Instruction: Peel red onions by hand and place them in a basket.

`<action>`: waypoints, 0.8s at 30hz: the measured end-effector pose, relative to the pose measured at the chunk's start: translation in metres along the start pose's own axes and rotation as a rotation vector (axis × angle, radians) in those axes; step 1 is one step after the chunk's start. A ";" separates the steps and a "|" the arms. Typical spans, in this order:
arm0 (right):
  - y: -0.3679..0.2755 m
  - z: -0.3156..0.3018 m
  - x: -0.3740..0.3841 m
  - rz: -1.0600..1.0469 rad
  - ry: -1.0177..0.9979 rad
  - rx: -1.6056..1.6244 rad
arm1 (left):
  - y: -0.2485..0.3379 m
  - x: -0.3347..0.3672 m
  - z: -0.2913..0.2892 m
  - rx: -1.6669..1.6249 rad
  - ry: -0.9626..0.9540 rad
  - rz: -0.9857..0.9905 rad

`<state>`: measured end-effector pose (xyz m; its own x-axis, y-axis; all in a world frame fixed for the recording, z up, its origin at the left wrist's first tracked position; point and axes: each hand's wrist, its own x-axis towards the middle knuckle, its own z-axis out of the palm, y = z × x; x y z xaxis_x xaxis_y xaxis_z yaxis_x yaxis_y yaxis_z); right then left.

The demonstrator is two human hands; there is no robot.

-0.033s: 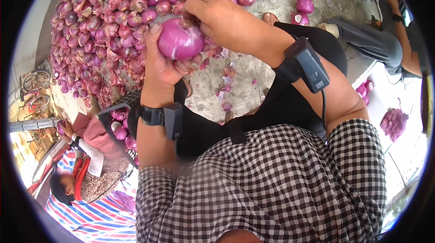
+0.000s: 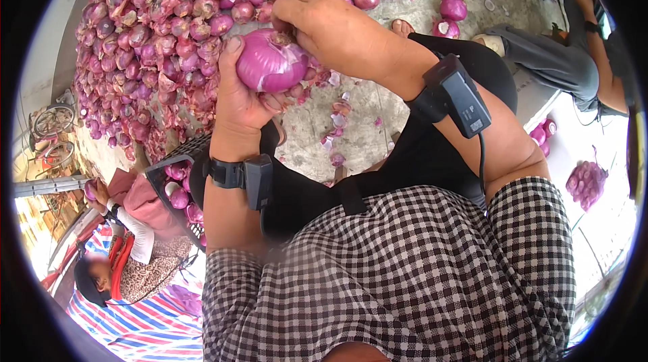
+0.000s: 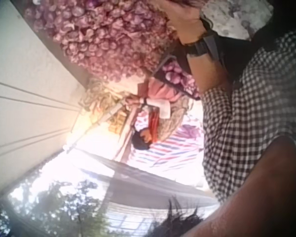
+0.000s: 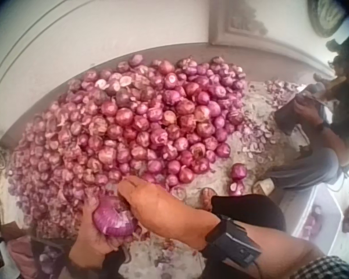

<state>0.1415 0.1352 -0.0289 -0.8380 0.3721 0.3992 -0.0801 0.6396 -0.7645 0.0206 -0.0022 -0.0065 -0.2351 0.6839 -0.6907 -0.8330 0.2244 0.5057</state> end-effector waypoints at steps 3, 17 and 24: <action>0.006 -0.001 0.004 0.062 0.065 0.185 | 0.000 0.002 -0.001 -0.056 -0.067 -0.029; -0.003 -0.015 0.001 0.449 -0.208 0.548 | 0.016 -0.010 -0.006 0.272 -0.227 0.434; -0.003 -0.008 -0.006 0.431 -0.159 0.586 | 0.017 -0.013 0.002 0.394 -0.227 0.578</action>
<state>0.1510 0.1368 -0.0248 -0.9246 0.3788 -0.0409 0.0354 -0.0213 -0.9991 0.0108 -0.0061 0.0120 -0.4377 0.8857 -0.1550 -0.3557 -0.0123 0.9345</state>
